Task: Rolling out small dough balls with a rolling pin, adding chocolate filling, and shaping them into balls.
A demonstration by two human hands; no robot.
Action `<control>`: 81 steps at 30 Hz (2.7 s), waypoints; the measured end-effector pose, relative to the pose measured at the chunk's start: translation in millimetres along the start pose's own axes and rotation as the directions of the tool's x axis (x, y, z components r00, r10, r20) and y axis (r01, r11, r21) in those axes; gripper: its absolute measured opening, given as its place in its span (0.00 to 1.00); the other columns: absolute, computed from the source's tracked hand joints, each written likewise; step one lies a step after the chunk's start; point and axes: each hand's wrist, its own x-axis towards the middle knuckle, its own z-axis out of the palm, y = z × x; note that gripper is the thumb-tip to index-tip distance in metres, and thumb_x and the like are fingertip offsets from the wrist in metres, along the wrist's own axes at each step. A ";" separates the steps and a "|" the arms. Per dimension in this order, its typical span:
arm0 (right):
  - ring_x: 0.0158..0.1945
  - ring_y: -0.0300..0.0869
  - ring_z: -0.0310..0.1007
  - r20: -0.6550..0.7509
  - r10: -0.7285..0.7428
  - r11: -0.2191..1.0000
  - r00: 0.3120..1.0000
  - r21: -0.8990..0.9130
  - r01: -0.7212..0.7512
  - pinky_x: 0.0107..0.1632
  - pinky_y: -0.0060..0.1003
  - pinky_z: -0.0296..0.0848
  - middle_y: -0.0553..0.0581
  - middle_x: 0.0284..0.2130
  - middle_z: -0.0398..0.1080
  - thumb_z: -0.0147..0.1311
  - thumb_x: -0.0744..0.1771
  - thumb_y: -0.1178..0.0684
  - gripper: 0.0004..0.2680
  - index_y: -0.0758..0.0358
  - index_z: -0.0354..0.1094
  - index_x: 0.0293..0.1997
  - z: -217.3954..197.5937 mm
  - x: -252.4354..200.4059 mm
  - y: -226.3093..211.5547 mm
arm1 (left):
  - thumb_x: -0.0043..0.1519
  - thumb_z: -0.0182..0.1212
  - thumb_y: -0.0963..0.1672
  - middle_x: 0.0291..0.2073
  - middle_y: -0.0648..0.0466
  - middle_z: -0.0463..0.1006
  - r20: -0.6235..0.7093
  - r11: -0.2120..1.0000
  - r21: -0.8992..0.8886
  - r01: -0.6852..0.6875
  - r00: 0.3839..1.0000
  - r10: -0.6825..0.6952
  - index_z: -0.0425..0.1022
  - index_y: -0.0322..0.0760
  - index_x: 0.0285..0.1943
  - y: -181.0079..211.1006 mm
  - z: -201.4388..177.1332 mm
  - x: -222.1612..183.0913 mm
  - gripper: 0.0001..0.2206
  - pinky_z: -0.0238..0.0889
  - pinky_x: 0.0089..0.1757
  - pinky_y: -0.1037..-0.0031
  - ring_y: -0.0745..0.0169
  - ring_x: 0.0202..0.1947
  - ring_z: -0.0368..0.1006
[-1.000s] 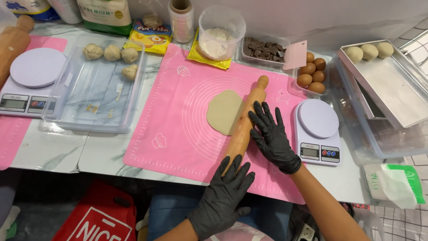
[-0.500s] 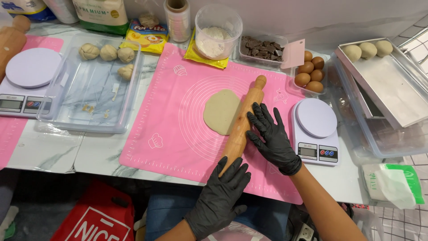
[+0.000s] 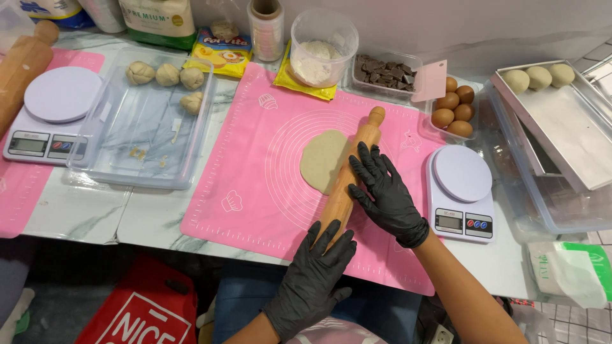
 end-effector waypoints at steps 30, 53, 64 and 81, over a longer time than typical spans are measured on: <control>0.77 0.58 0.45 0.112 -0.011 0.999 0.994 -0.036 0.015 0.71 0.71 0.27 0.57 0.61 0.69 0.49 0.69 0.43 0.11 0.54 0.78 0.45 62.4 82.2 -19.1 | 0.59 0.63 0.47 0.79 0.45 0.50 -0.067 0.956 -0.196 0.218 0.970 -0.235 0.58 0.46 0.77 -26.6 -28.3 -3.0 0.34 0.30 0.70 0.42 0.33 0.77 0.50; 0.79 0.55 0.35 0.171 0.069 0.980 0.983 0.175 -0.099 0.73 0.66 0.25 0.56 0.68 0.60 0.47 0.69 0.49 0.10 0.53 0.76 0.49 31.0 69.0 -23.8 | 0.52 0.73 0.46 0.79 0.45 0.48 -0.050 0.971 -0.140 0.196 0.977 -0.205 0.59 0.39 0.75 -8.8 -16.5 4.2 0.40 0.37 0.67 0.32 0.19 0.69 0.53; 0.79 0.57 0.35 0.139 0.054 0.971 0.989 0.223 -0.085 0.73 0.68 0.28 0.56 0.69 0.59 0.45 0.70 0.51 0.09 0.53 0.74 0.50 25.6 61.6 -25.0 | 0.49 0.74 0.46 0.78 0.44 0.50 -0.080 0.981 -0.060 0.187 0.978 -0.191 0.60 0.37 0.73 -3.5 -7.8 5.7 0.41 0.42 0.64 0.30 0.16 0.68 0.51; 0.78 0.59 0.42 0.068 0.072 0.966 0.995 0.245 -0.086 0.73 0.64 0.32 0.56 0.63 0.68 0.51 0.69 0.51 0.08 0.54 0.78 0.46 25.0 61.3 -18.5 | 0.46 0.77 0.45 0.78 0.44 0.49 -0.066 0.981 -0.035 0.192 0.979 -0.194 0.61 0.35 0.72 2.9 -7.3 12.0 0.42 0.44 0.62 0.29 0.13 0.69 0.47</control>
